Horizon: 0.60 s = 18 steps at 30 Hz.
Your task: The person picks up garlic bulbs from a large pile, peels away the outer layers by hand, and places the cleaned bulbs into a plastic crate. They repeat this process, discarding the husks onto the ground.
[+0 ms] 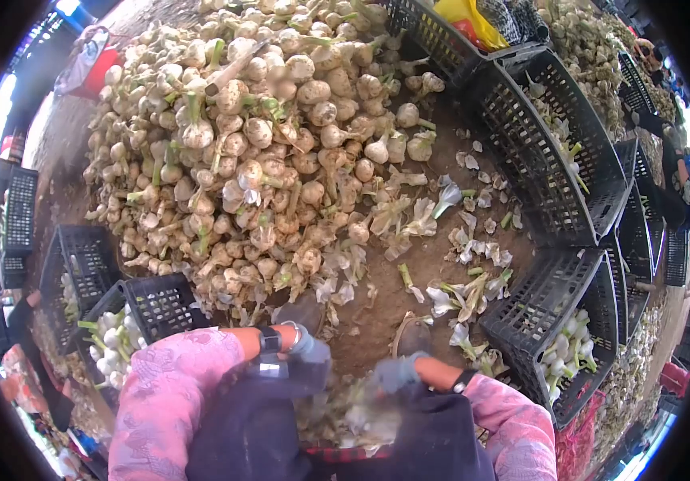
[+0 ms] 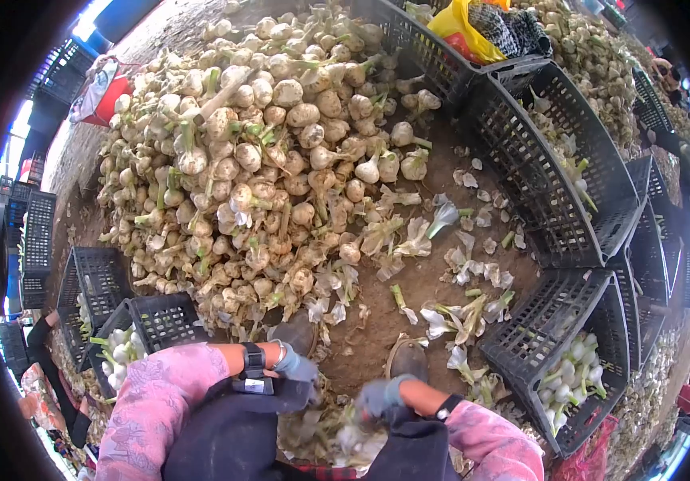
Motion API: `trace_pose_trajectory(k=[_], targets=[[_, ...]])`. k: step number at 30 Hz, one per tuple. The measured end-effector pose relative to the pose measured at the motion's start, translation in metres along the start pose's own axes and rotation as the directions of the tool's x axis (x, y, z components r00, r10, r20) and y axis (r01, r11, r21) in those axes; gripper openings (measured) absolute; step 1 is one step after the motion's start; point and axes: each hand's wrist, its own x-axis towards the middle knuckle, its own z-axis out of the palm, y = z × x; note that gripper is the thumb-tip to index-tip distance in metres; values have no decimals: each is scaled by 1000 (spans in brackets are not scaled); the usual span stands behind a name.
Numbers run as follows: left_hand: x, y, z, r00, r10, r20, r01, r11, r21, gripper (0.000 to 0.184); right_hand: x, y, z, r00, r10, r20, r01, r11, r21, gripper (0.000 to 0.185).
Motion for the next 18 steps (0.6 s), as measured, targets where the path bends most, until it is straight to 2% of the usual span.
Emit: trace_pose_trajectory(k=[1, 2, 3, 4, 5, 6, 7, 9, 11, 12, 13, 14, 15, 16, 18], targets=[[-11, 13, -6, 997, -7, -75, 14, 996, 90, 40, -8, -5, -24, 937, 1, -349, -53, 989, -138, 35], [-27, 30, -11, 990, -9, -141, 34, 984, 176, 42, -17, -11, -48, 759, -46, -650, -146, 960, -239, 34], [-69, 64, -36, 959, -190, -211, 150, 970, -192, 44, -30, -39, -80, 581, 117, -806, -269, 962, -54, 35], [-69, 59, -36, 902, -97, -421, 59, 993, -102, 45, -22, -31, -100, 292, -6, -956, -292, 952, -95, 37], [-65, 47, -31, 795, 14, -607, -14, 1000, 4, 46, -20, -43, -126, 236, 17, -972, -426, 901, -87, 43], [-60, 35, -25, 646, 133, -752, -62, 991, 123, 47, -18, -55, -147, 176, 32, -984, -550, 832, -71, 49], [-52, 24, -20, 481, 201, -853, -114, 979, 167, 44, -9, -45, -162, 175, -22, -984, -613, 780, -127, 52], [-71, 28, -28, 469, 169, -867, -171, 980, 98, 41, 18, -21, -187, 191, -123, -974, -716, 661, -224, 56], [-86, 23, -31, 462, 115, -879, -185, 982, 31, 34, 17, -6, -190, 206, -147, -967, -636, 731, -246, 59], [-91, 23, -34, 486, -32, -874, -287, 938, -194, 34, 13, -2, -188, 216, -158, -964, -595, 761, -258, 61], [-97, 25, -38, 522, -171, -836, -378, 832, -406, 34, 7, -6, -178, 110, -206, -972, -467, 853, -234, 64], [-100, 25, -40, 571, -290, -768, -450, 672, -588, 34, 5, -13, -166, 9, -274, -962, -373, 891, -257, 64], [-94, 14, -38, 574, -257, -777, -599, 516, -613, 41, 2, -23, -153, -98, -327, -940, -278, 916, -289, 64], [-93, 22, -40, 493, -222, -841, -661, 533, -528, 44, -3, -35, -143, -209, -362, -909, -183, 927, -327, 64], [-93, 44, -47, 311, -141, -940, -755, 564, -335, 52, -10, -64, -131, -117, -384, -916, -76, 923, -378, 62]])
